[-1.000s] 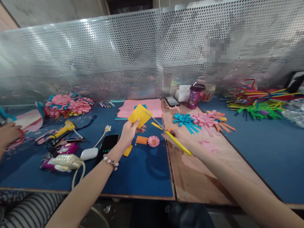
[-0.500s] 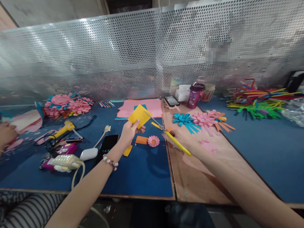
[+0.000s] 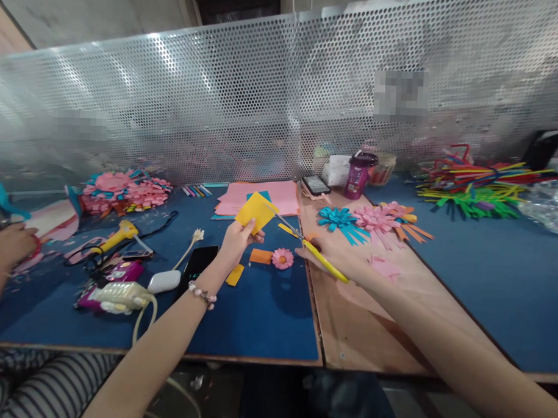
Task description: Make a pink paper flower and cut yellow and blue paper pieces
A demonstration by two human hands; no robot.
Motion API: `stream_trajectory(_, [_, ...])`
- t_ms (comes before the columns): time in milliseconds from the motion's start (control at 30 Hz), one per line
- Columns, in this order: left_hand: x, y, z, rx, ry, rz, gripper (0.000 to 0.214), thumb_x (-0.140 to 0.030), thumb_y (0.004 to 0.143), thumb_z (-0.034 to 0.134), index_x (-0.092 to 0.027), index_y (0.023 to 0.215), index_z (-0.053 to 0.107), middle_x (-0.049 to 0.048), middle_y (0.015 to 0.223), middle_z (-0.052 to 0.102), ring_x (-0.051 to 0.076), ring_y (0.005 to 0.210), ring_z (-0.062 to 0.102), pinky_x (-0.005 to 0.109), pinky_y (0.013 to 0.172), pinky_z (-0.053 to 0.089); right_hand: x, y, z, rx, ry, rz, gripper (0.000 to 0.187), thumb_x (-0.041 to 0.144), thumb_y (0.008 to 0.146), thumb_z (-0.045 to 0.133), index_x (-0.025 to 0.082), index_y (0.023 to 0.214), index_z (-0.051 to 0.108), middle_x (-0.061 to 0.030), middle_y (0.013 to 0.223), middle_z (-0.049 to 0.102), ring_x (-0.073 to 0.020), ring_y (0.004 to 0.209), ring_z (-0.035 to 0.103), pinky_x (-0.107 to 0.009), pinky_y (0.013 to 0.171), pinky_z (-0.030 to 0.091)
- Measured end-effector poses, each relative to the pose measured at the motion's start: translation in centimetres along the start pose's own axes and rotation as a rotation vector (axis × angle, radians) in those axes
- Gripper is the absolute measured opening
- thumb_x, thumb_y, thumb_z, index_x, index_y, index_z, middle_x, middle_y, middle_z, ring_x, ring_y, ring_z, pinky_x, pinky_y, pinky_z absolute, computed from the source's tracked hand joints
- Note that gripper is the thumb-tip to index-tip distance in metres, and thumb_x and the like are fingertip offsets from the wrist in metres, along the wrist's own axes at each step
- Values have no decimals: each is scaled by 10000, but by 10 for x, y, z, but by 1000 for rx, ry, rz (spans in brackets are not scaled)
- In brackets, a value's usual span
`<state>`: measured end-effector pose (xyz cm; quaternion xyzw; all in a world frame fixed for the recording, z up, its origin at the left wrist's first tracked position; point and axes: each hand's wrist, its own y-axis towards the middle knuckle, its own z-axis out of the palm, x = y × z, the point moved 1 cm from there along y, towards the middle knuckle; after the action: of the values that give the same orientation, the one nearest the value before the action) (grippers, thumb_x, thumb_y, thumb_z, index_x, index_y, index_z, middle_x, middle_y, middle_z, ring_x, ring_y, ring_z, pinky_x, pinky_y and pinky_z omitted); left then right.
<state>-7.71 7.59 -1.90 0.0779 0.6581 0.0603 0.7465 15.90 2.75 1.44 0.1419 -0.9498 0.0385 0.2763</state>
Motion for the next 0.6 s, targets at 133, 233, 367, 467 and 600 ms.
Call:
stream_trajectory(133, [0, 0, 0, 24, 16, -2, 310, -381, 779, 630, -101, 909, 601, 29, 622, 631, 128, 510, 591, 287, 574, 520, -3, 1, 0, 25, 11, 6, 446, 606, 786, 518, 164, 726, 524, -9, 636, 541, -147, 609, 521, -236, 519, 309])
stream_trajectory(233, [0, -1, 1, 40, 32, 1, 324, -395, 788, 621, -102, 928, 604, 26, 615, 630, 128, 500, 586, 297, 587, 526, -6, 2, 0, 30, 18, 3, 442, 605, 787, 520, 166, 741, 520, -10, 658, 551, -154, 635, 536, -240, 538, 324])
stream_trajectory(367, [0, -1, 2, 64, 57, 5, 317, -409, 789, 618, -105, 877, 618, 31, 605, 632, 136, 494, 586, 297, 576, 523, -4, 0, -1, 49, 22, -26, 430, 597, 799, 516, 167, 801, 529, -8, 678, 556, -161, 649, 541, -247, 562, 349])
stream_trajectory(467, [0, -1, 2, 81, 66, 8, 305, -411, 789, 618, -111, 841, 623, 29, 593, 626, 137, 480, 578, 293, 564, 515, -4, 0, -1, 29, 12, -17, 433, 600, 794, 528, 168, 836, 536, -18, 715, 577, -167, 666, 555, -245, 572, 358])
stream_trajectory(600, [1, -2, 3, 79, 71, 13, 308, -416, 789, 615, -118, 869, 626, 24, 583, 623, 143, 487, 584, 283, 554, 504, -8, 4, 5, -8, -8, 7, 451, 617, 784, 524, 167, 795, 534, -31, 690, 584, -174, 646, 557, -244, 558, 340])
